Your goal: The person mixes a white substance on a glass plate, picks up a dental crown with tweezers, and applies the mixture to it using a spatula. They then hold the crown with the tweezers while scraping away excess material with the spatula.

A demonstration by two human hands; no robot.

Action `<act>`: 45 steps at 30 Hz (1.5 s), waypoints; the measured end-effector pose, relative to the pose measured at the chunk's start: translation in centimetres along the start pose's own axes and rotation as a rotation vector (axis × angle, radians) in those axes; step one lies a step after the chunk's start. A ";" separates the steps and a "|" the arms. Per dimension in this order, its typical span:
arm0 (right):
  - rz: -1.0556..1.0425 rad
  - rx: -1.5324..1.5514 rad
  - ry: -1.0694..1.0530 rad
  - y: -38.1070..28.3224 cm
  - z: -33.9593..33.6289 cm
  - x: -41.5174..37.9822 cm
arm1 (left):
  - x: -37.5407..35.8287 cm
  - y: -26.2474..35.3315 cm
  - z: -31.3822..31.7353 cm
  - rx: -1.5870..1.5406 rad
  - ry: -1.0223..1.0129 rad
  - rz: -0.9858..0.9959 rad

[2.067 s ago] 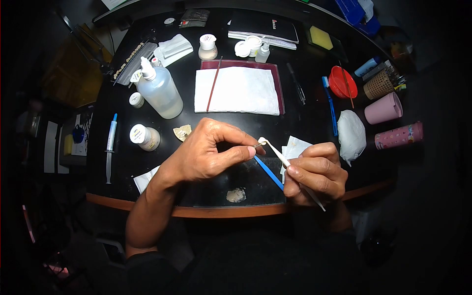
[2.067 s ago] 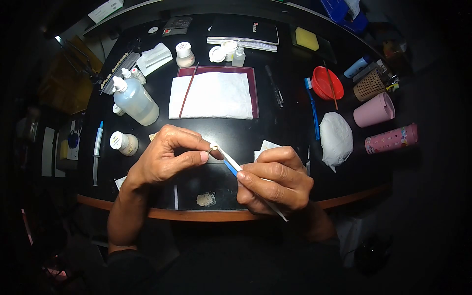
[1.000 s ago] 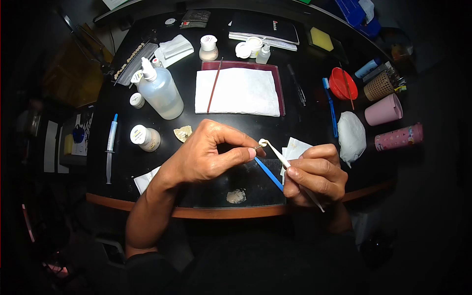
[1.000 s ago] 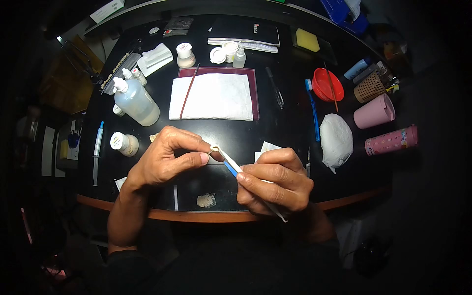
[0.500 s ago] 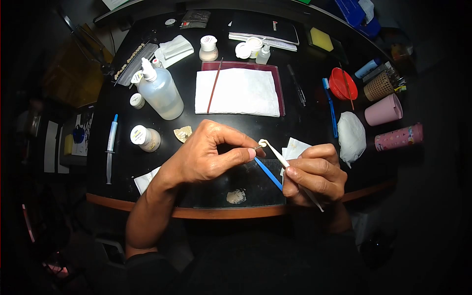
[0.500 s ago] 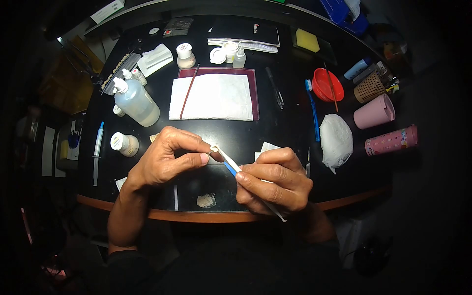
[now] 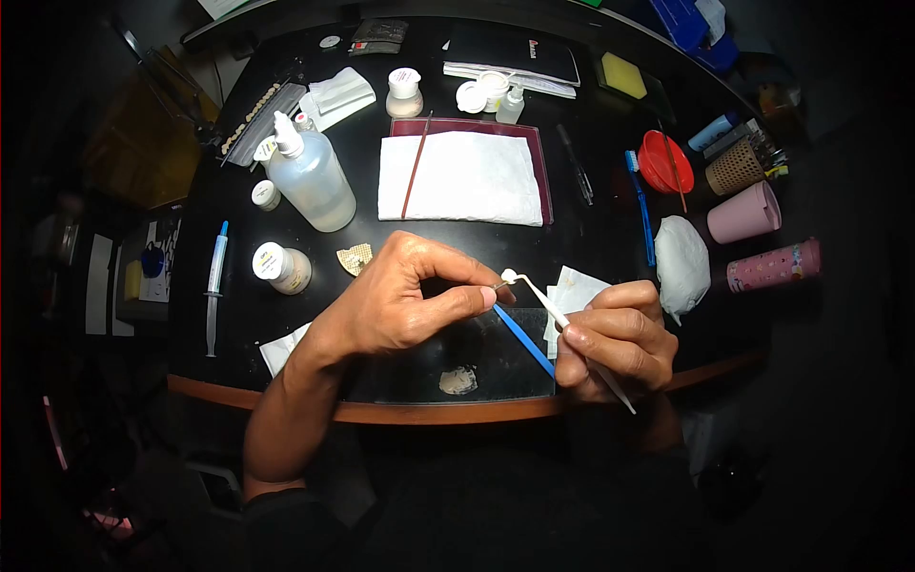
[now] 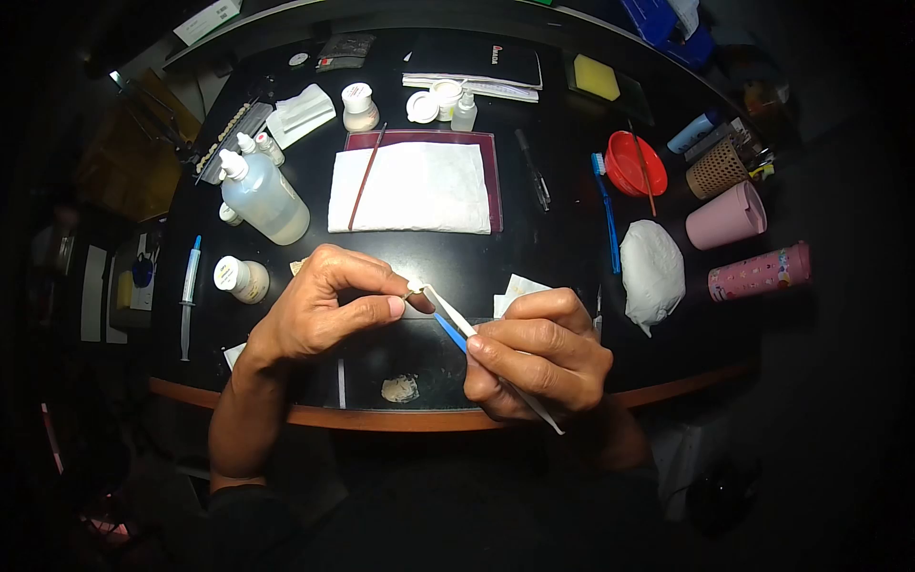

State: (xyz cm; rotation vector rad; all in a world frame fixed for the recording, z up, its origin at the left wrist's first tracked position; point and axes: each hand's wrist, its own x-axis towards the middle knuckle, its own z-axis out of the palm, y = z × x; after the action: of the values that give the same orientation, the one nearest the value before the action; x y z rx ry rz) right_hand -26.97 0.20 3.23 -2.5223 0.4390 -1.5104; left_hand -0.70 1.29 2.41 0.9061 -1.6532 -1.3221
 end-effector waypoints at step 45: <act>0.004 -0.006 -0.011 -0.1 0.3 -0.1 | 0.0 -0.2 0.0 0.001 -0.009 0.004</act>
State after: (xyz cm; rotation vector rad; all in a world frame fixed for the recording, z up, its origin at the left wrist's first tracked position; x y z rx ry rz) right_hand -26.72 0.29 2.97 -2.5315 0.4476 -1.4952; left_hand -0.65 1.25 2.22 0.8984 -1.6623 -1.3245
